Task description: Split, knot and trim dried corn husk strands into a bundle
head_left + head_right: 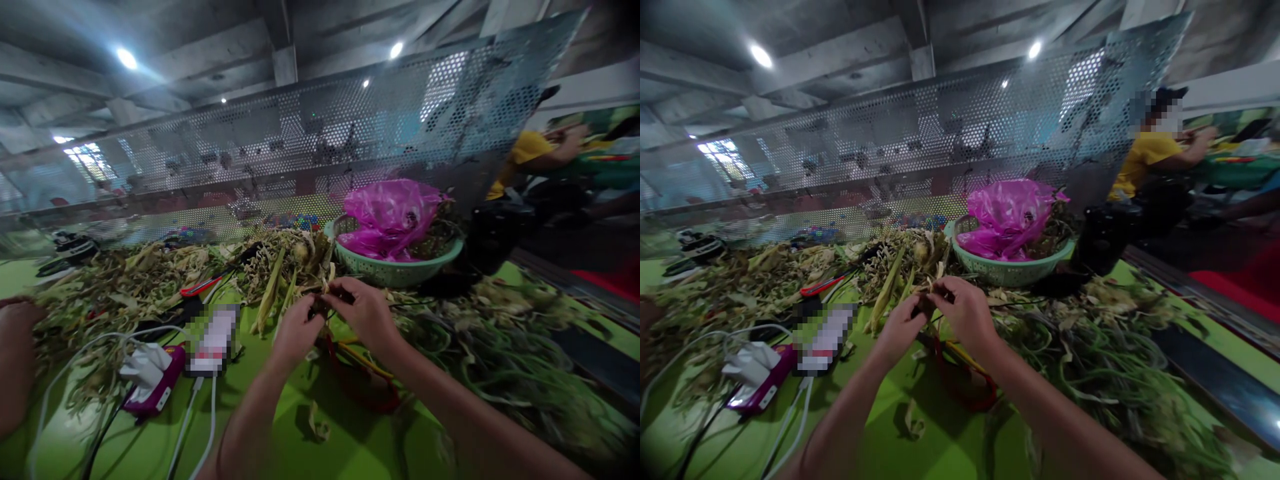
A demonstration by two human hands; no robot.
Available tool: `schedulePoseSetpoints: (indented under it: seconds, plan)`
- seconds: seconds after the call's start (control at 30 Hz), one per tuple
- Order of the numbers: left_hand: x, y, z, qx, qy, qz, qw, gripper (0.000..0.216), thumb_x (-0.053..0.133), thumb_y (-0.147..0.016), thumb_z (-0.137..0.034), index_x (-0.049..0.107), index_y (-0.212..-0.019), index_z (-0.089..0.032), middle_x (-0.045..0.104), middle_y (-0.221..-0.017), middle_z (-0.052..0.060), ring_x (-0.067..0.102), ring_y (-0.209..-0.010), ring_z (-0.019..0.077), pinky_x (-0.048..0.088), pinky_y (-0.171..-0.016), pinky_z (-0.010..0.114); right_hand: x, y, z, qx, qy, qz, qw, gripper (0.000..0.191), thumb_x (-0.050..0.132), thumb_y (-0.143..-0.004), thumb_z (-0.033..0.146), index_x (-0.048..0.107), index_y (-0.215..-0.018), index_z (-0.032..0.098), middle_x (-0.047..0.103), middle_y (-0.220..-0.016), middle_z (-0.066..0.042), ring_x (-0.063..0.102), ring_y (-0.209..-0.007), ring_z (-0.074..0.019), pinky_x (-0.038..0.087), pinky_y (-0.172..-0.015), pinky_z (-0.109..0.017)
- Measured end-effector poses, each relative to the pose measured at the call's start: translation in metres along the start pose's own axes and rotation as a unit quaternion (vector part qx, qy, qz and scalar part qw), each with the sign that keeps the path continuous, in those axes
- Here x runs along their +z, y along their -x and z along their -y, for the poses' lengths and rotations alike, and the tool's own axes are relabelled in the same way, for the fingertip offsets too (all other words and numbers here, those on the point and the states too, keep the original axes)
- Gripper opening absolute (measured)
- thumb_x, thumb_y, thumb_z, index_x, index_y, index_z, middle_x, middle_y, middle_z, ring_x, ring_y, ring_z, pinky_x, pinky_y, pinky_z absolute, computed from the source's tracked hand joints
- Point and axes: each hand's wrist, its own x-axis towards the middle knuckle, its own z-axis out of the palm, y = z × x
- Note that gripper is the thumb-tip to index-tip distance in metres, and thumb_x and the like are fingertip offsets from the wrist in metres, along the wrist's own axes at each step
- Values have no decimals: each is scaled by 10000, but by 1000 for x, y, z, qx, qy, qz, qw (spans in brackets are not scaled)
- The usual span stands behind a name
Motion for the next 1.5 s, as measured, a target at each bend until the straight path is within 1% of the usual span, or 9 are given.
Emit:
schedulePoseSetpoints:
  seconds: [0.13, 0.37, 0.47, 0.6, 0.8, 1.03, 1.17, 1.37, 1.5]
  plan:
    - [-1, 0, -1, 3, -62, -7, 998, 169, 537, -793, -249, 636, -918, -193, 646, -865, 18, 549, -806, 165, 409, -738, 258, 0, -1, 3, 62, -62, -5, 996, 143, 610, -778, 319, 625, -825, 185, 637, -706, -5, 574, -660, -156, 452, -619, -248]
    - [-3, -2, -5, -57, 9, -64, 996, 178, 492, -830, -312, 589, -815, -165, 548, -715, -17, 466, -677, 117, 362, -643, 224, 2, -5, 3, 147, -194, 2, 970, 174, 665, -709, 316, 562, -765, 188, 561, -652, 19, 514, -606, -127, 416, -567, -243]
    - [-3, -2, -6, -62, 19, -85, 994, 197, 486, -837, -342, 571, -804, -167, 524, -695, -22, 449, -663, 112, 354, -630, 220, 5, -6, 1, 217, -252, 45, 942, 230, 691, -671, 333, 593, -809, 177, 582, -656, 18, 524, -615, -127, 417, -576, -248]
    - [-2, -2, -6, -44, 45, -50, 997, 209, 494, -833, -353, 579, -797, -166, 549, -729, -13, 468, -700, 114, 367, -667, 220, 4, -7, 3, 272, -329, 64, 902, 313, 697, -671, 380, 630, -897, 174, 624, -738, 1, 532, -638, -120, 376, -545, -231]
    - [6, 1, 3, -91, 111, -44, 989, 211, 521, -807, -357, 620, -818, -171, 570, -724, -8, 488, -688, 115, 382, -634, 211, 3, -5, 7, 250, -373, 24, 893, 213, 716, -669, 347, 605, -735, 178, 574, -689, 29, 500, -637, -105, 393, -620, -238]
    - [9, -1, 13, -178, 206, -42, 961, 222, 586, -746, -360, 656, -859, -182, 619, -735, 4, 523, -646, 107, 376, -588, 201, 0, -4, 4, 126, -236, 24, 963, 186, 672, -727, 338, 606, -819, 191, 586, -733, 1, 512, -678, -143, 418, -633, -261]
    - [7, -6, 17, -141, 194, -49, 969, 197, 633, -714, -342, 657, -802, -167, 607, -709, 0, 512, -657, 103, 377, -615, 201, -2, -4, 4, 90, -206, 71, 972, 162, 650, -759, 332, 629, -843, 195, 613, -759, -6, 529, -682, -144, 425, -626, -253]
    - [4, -8, 12, -87, 210, -86, 970, 178, 684, -675, -302, 628, -777, -169, 595, -736, -13, 506, -701, 92, 390, -657, 184, -4, -6, 8, 13, -163, 62, 985, 135, 654, -778, 326, 647, -828, 201, 628, -855, -39, 563, -822, -180, 438, -754, -291]
    - [1, -4, 4, -166, 278, -79, 943, 274, 725, -630, -368, 616, -774, -162, 539, -660, -34, 442, -567, 62, 334, -505, 164, -4, -5, 13, 71, -222, 103, 967, 159, 639, -792, 342, 632, -864, 200, 610, -782, -13, 533, -706, -142, 420, -628, -247]
